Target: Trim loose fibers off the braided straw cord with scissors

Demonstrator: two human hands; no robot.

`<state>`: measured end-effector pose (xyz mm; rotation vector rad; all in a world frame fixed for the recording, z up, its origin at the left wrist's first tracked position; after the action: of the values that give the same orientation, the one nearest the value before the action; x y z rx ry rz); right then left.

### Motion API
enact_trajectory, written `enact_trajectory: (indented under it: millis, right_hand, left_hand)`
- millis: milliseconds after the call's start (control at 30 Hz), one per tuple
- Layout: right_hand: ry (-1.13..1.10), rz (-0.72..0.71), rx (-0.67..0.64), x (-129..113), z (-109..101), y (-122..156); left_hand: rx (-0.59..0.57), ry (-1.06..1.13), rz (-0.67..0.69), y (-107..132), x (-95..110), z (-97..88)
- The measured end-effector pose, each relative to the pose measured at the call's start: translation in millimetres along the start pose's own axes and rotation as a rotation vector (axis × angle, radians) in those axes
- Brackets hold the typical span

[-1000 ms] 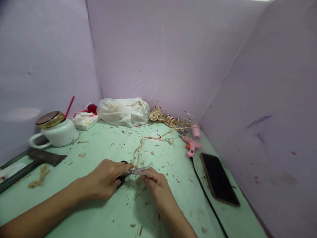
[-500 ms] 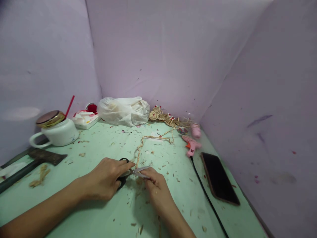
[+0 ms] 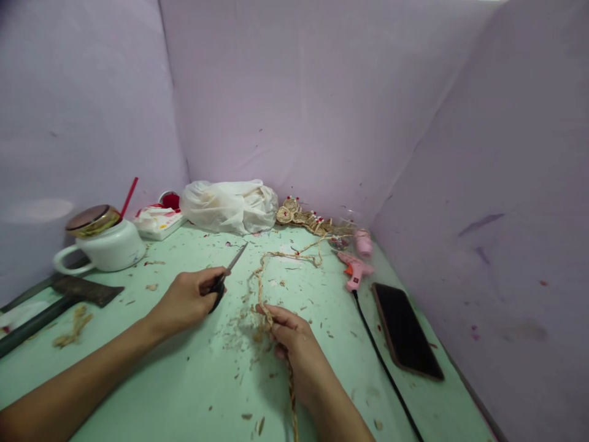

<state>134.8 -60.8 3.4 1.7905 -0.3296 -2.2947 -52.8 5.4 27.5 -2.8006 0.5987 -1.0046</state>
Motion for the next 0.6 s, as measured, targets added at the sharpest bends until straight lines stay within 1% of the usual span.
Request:
enact_trajectory:
  millis: [33, 100, 200, 300, 400, 467, 600]
  right_hand:
    - [-0.024, 0.006, -0.021, 0, 0, 0]
    - [-0.037, 0.037, -0.063, 0, 2, 1]
    - [-0.054, 0.048, -0.087, -1, 4, 2]
    - [-0.066, 0.048, -0.081, -1, 4, 3]
    - [-0.061, 0.044, -0.068, -1, 4, 3]
    - [-0.058, 0.061, -0.085, 2, 4, 3]
    - [-0.065, 0.154, -0.221, 11, 6, 5]
  left_hand:
    - [0.031, 0.009, -0.063, -2, -4, -1.2]
    - [0.055, 0.041, -0.141, -5, -11, -0.6]
    - [0.033, 0.205, -0.194, -6, -12, 7.6]
    - [-0.046, 0.483, -0.270, -4, -7, 19.1]
    - [-0.098, 0.731, -0.390, -1, 2, 24.8]
    - [-0.111, 0.819, -0.452, 1, 8, 25.3]
    - [-0.164, 0.876, -0.512, 0, 18, 30.2]
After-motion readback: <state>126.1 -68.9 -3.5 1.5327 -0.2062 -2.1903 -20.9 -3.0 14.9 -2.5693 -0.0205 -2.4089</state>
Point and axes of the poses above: each hand's wrist, its own y-axis away from the middle knuckle, its own z-axis out of the palm, x = y × z, the point moved 2 cm from there along -y, towards the middle knuckle
